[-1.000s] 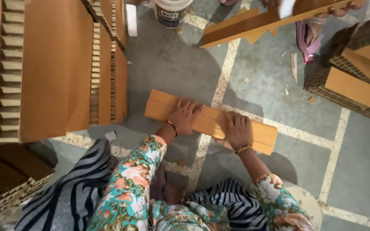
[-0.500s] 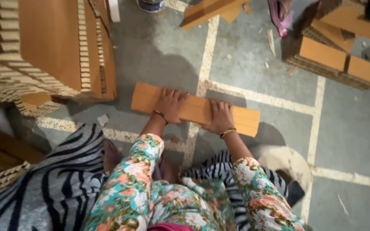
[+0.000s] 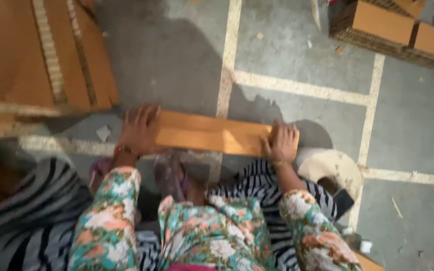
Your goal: The person sits on the floor and folds flat cardboard pieces into rectangular boxes. They align the edges, press the flaps to secure the shape, and place the finished boxes on the floor.
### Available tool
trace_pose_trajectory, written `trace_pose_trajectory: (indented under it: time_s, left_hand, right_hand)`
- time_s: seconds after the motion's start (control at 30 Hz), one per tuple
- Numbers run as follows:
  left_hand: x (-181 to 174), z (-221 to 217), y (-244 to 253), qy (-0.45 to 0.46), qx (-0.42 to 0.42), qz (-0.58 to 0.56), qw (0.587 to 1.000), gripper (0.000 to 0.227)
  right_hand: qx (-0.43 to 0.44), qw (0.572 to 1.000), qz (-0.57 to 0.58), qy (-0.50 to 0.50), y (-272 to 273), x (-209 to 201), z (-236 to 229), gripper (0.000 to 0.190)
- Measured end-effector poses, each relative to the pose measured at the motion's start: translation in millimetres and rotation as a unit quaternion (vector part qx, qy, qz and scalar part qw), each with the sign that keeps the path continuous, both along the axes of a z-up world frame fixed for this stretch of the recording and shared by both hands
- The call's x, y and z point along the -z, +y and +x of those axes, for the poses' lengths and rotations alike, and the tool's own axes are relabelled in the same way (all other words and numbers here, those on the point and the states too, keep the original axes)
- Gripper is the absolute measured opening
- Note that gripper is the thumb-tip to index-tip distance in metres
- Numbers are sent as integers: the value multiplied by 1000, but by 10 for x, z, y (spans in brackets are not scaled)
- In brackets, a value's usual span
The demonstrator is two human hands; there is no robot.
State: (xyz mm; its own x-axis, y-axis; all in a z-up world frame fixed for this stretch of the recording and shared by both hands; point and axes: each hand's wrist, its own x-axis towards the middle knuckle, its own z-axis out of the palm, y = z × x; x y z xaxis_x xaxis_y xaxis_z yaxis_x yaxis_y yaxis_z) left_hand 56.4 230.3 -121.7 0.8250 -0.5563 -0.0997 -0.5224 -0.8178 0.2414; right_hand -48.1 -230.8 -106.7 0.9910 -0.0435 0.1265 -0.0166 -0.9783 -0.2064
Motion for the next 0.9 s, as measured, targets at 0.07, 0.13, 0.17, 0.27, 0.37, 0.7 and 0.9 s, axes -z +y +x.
trace_pose_trajectory:
  time_s: [0.07, 0.13, 0.17, 0.27, 0.37, 0.7, 0.9]
  left_hand:
    - [-21, 53, 45, -17, -5, -13, 1000, 126]
    - [3, 63, 36, -48, 17, -16, 999, 122]
    - [-13, 76, 43, -51, 17, -39, 998, 120]
    - [-76, 71, 10, -74, 12, -90, 993, 112]
    - [-103, 109, -3, -98, 12, -110, 989, 108]
    - [59, 55, 71, -100, 21, -60, 993, 120]
    - [-55, 19, -170, -65, 11, 77, 995, 130]
  right_hand:
    - [3, 999, -33, -3, 38, -47, 33, 54]
    - [3, 999, -48, -2, 52, -122, 54, 48]
    - [5, 999, -53, -4, 80, -152, 92, 45]
    - [4, 999, -38, -5, 109, -239, 170, 40]
    - [13, 1000, -21, 1, 110, -243, 168, 35]
    - [14, 999, -18, -37, 149, -234, 110, 30]
    - [3, 999, 41, -4, 319, -128, 196, 47]
